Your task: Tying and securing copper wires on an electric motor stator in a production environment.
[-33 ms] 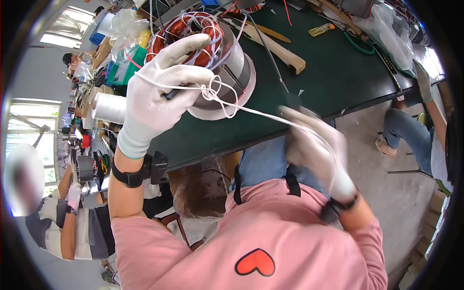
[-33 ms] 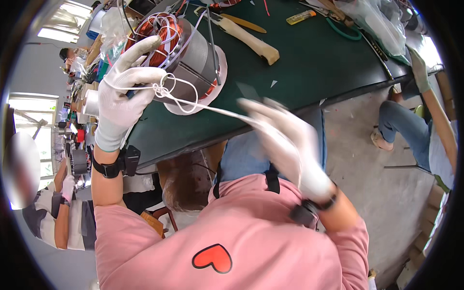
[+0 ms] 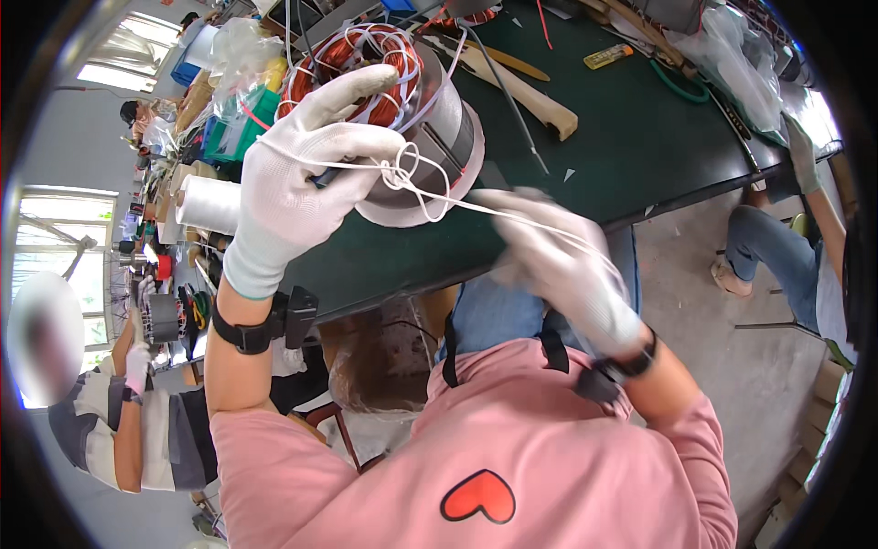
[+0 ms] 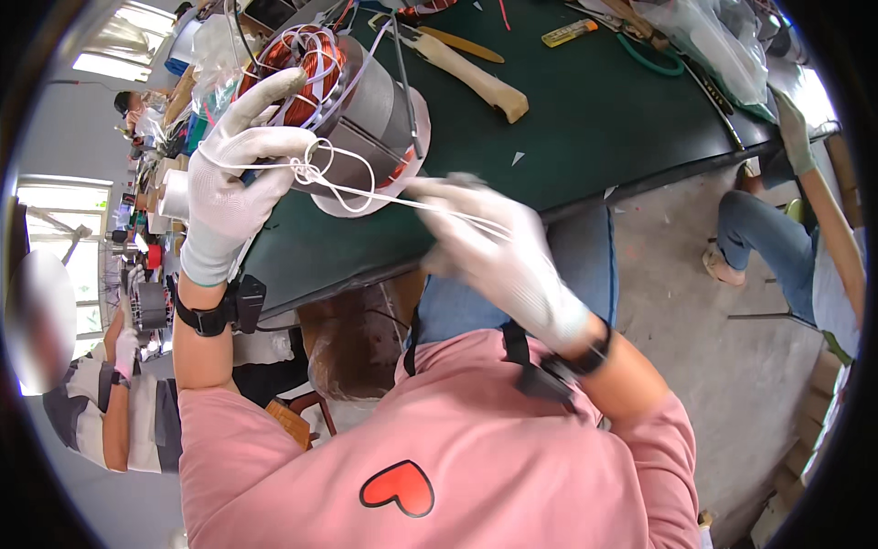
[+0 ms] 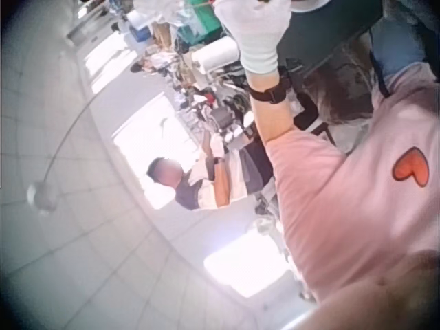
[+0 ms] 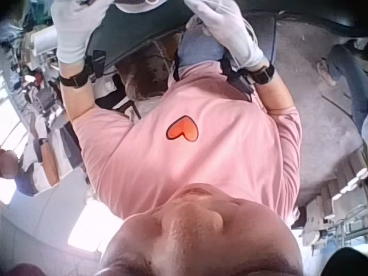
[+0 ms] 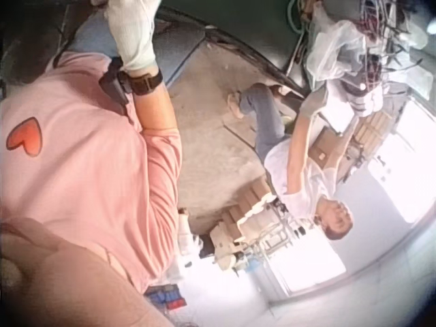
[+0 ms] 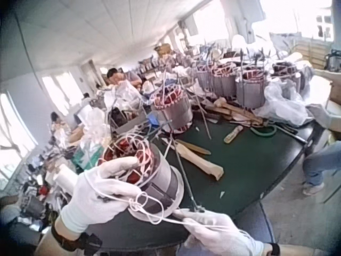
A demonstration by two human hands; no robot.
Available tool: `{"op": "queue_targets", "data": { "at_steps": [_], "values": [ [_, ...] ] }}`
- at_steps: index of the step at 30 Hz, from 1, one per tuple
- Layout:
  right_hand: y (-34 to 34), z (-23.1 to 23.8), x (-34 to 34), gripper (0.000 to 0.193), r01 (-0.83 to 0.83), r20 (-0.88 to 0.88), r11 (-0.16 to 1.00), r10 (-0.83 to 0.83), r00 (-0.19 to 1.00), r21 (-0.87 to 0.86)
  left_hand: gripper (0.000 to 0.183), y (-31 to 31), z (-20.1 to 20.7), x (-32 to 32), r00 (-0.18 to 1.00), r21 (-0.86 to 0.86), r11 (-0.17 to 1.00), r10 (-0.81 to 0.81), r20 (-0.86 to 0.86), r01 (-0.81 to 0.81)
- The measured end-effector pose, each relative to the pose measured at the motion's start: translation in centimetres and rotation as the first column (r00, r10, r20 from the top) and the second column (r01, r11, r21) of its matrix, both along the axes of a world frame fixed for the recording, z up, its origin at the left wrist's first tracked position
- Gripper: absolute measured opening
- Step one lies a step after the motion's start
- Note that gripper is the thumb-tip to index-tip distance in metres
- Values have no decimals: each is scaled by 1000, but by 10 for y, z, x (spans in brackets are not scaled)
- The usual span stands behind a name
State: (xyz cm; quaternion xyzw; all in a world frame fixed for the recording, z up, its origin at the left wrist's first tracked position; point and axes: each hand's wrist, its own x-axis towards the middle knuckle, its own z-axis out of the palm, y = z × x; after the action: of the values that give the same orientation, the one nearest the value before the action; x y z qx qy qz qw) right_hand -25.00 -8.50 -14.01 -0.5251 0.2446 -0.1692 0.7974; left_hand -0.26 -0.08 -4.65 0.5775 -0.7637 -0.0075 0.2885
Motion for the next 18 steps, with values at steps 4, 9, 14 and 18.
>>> {"op": "queue_targets", "data": {
  "at_steps": [4, 9, 14, 18],
  "values": [
    [-2, -35, -41, 37, -425, 48, 892, 436, 899, -154, 24, 3, -4, 11, 1000, -44, 999, -16, 2, 16],
    [-3, -134, -282, 38, 50, -634, 998, -65, 771, -41, 25, 2, -4, 13, 997, -70, 997, -28, 73, 34],
    [-7, -58, -169, 28, 287, -326, 925, -359, 874, -250, 26, 5, -6, 11, 994, -87, 996, -8, 111, 18],
    [-5, -7, -3, 37, -6, -51, 1000, 7, 999, 9, 29, 0, -9, 2, 996, 1, 999, 38, -80, -38]
  ]
}}
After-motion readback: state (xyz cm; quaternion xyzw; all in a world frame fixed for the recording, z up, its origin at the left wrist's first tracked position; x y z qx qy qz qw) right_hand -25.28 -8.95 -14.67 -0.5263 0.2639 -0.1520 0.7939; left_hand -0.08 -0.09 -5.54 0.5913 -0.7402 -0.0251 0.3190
